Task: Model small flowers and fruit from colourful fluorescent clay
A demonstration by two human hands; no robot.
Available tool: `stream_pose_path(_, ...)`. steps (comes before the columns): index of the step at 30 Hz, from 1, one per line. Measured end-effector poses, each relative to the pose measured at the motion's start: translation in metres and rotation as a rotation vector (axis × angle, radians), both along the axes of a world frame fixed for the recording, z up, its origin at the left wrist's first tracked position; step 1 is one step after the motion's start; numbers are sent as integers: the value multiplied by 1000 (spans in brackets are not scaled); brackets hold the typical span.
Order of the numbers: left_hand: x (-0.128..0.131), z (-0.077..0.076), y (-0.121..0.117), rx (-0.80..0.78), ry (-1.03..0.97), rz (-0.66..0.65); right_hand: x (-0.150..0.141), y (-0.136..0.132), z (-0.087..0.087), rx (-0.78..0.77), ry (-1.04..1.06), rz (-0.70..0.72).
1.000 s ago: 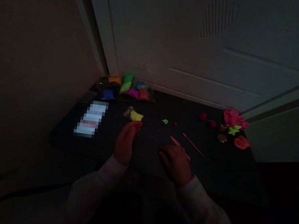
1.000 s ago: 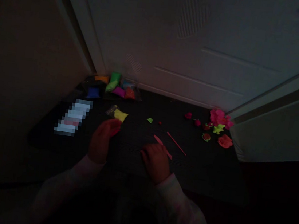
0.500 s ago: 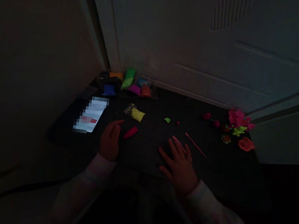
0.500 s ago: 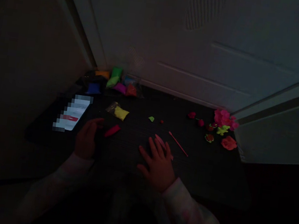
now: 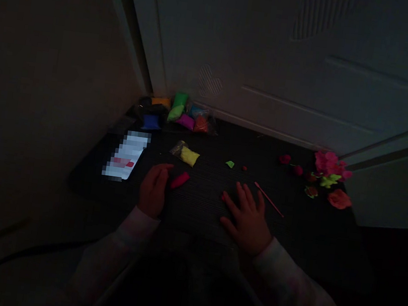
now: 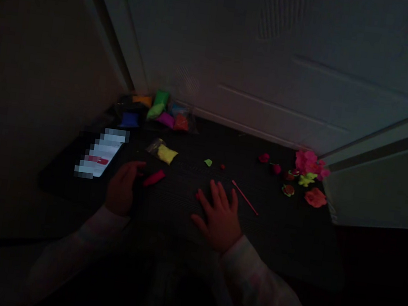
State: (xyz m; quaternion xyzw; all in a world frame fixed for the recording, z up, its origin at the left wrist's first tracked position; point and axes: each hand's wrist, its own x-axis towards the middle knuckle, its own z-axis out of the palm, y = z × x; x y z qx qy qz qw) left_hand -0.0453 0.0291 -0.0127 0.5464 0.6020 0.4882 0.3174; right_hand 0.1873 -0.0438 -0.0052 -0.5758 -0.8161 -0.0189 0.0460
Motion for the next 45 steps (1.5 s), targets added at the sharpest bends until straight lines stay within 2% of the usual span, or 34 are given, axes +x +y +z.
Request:
stream_pose_path(3, 0, 0, 1, -20, 1, -7, 2, -3, 0, -6, 34, 80)
stream_pose_path(5, 0, 1, 1, -27, -3, -7, 5, 0, 1, 43, 92, 70)
stream_pose_path(9, 1, 3, 0, -31, -17, 2, 0, 25, 8, 204, 251, -174)
stream_pose_path(11, 1, 3, 0, -28, -21, 4, -13, 40, 11, 231, 254, -238)
stream_pose_path(13, 2, 4, 0, -23, -24, 8, -32, 49, 11, 211, 219, -192)
stream_pose_path(15, 2, 3, -1, -15, -27, 12, -51, 53, 9, 168, 182, -77)
stream_pose_path(16, 2, 3, -1, -12, -28, 12, -58, 55, 7, 139, 159, 3)
stream_pose_path(18, 1, 1, -1, -9, -27, 9, -64, 61, 2, 94, 122, 59)
stream_pose_path(22, 0, 0, 0, -7, -34, 7, -56, 76, -3, 72, 72, -130)
stream_pose_path(24, 0, 1, -1, -3, -39, 8, -52, 72, -2, 35, 50, -93)
stream_pose_path(29, 1, 4, -2, 2, -55, 1, -56, 38, 1, -61, 42, 194)
stream_pose_path(31, 0, 3, -2, 1, -56, -3, -57, 38, 1, -60, 40, 182)
stream_pose_path(35, 0, 1, -2, -3, -60, -7, -53, 64, 1, -1, 26, 13)
stream_pose_path(37, 0, 0, -2, -5, -66, -7, -52, 68, 1, 3, 23, -7)
stream_pose_path(42, 1, 3, -3, -7, -74, -15, -58, 35, 1, -56, 54, 171)
stream_pose_path(45, 1, 5, -3, -15, -66, -17, -59, 31, 3, -39, 113, 81)
